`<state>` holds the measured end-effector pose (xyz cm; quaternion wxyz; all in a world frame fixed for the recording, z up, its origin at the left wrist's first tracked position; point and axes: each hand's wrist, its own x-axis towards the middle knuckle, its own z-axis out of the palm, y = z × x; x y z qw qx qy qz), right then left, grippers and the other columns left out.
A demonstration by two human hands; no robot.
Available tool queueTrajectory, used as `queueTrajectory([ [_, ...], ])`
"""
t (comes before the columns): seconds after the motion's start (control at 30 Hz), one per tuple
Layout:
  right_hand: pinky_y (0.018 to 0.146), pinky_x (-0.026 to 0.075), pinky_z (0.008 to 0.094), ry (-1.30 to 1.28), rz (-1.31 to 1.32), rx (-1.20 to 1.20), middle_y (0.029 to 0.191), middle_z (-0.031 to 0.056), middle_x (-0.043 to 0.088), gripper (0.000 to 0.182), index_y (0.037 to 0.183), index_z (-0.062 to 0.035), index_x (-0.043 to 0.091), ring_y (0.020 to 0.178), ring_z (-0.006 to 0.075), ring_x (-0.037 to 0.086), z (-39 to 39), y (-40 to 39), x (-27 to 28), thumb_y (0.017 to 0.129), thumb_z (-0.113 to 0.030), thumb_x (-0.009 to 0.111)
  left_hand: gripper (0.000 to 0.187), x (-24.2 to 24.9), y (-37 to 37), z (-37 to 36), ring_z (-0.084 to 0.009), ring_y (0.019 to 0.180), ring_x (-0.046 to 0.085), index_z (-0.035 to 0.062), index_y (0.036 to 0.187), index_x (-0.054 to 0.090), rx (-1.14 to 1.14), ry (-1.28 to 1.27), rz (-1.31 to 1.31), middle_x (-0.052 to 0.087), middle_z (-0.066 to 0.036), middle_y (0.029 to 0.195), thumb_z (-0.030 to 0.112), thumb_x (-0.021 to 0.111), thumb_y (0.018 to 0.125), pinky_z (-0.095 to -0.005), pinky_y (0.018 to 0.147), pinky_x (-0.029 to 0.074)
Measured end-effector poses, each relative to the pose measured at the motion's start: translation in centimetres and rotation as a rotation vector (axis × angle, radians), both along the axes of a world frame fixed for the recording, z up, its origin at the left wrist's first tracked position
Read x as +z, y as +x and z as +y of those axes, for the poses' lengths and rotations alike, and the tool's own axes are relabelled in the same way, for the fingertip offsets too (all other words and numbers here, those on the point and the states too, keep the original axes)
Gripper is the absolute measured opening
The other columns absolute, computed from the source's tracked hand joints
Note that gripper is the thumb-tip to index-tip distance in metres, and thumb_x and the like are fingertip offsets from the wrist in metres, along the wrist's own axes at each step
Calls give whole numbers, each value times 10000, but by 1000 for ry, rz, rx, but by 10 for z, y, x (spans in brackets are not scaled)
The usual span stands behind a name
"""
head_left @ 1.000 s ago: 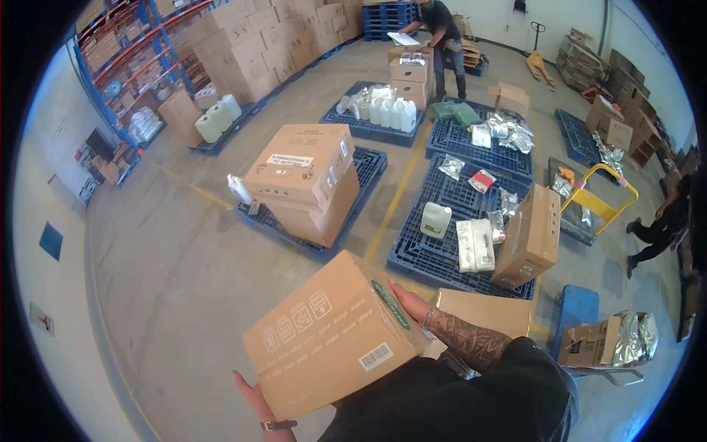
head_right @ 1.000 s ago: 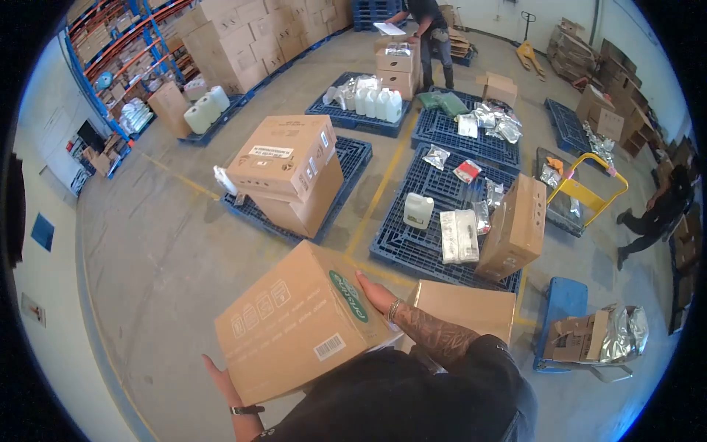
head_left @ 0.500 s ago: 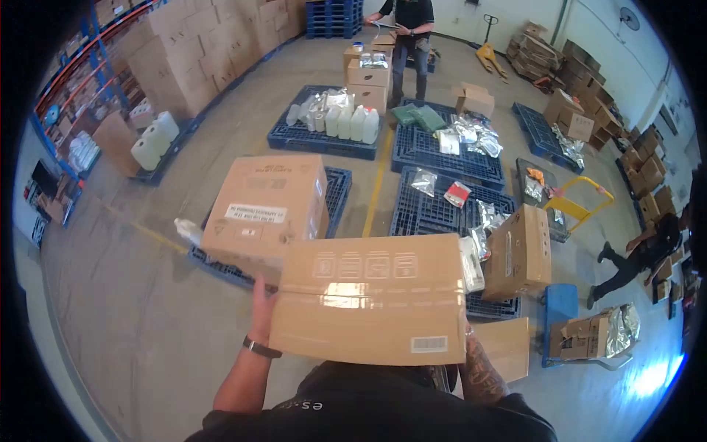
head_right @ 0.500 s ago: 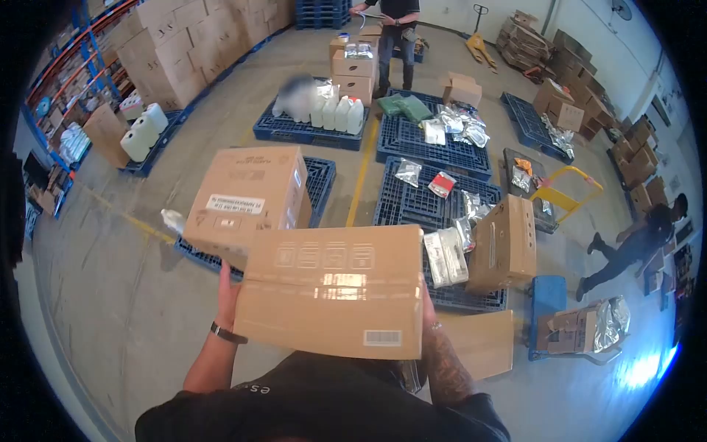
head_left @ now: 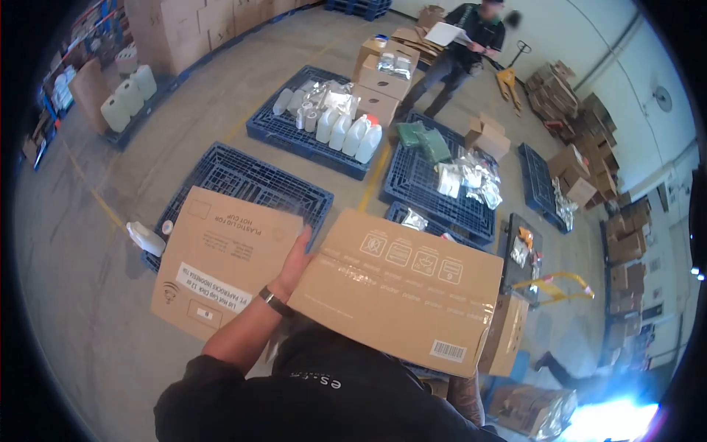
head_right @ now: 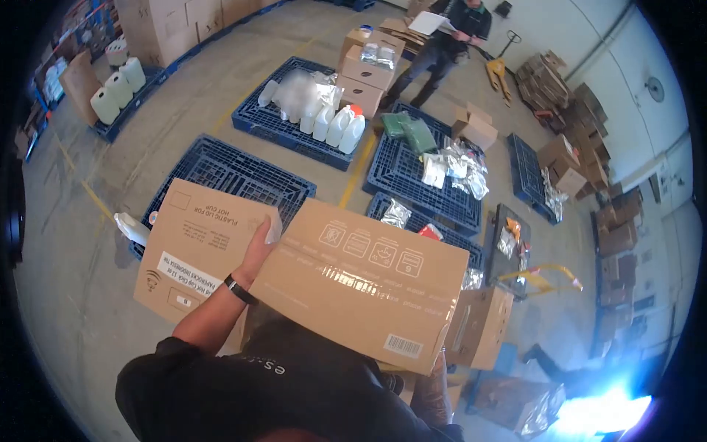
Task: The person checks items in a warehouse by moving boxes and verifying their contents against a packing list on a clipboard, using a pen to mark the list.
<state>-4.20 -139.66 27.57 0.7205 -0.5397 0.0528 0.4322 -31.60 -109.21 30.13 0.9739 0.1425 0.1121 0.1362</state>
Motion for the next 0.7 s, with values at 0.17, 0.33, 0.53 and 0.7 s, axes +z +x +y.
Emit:
queueTrajectory([
  [0.17,953,464,333,-11,-39,20,1274,122,549,639,1339,-24,452,1106,199,564,111,73,-4,985,-543,339,903,-22,83,109,-283,1300,424,-18,1426,336,-6,11,-77,413,-180,1434,710,316,892,-372,1086,327],
  [0.33,951,465,332,-22,-61,34,1268,122,552,637,1335,-22,457,1103,198,565,237,147,-9,986,-542,338,865,-38,165,243,-273,1303,422,5,1434,335,11,-5,-72,410,-166,1440,690,313,906,-372,1088,320],
  [0.53,949,465,330,-15,-31,110,1261,122,556,635,1330,-20,462,1099,197,566,369,230,-6,987,-540,337,868,-22,204,345,-270,1298,428,-12,1429,330,107,-13,0,409,-176,1437,685,303,911,-372,1088,318],
  [0.7,947,465,328,19,13,215,1256,121,559,633,1325,-19,466,1095,196,566,487,296,-29,988,-539,336,941,-15,225,428,-288,1300,424,-43,1424,316,273,16,10,408,-188,1435,729,263,888,-378,1091,315],
])
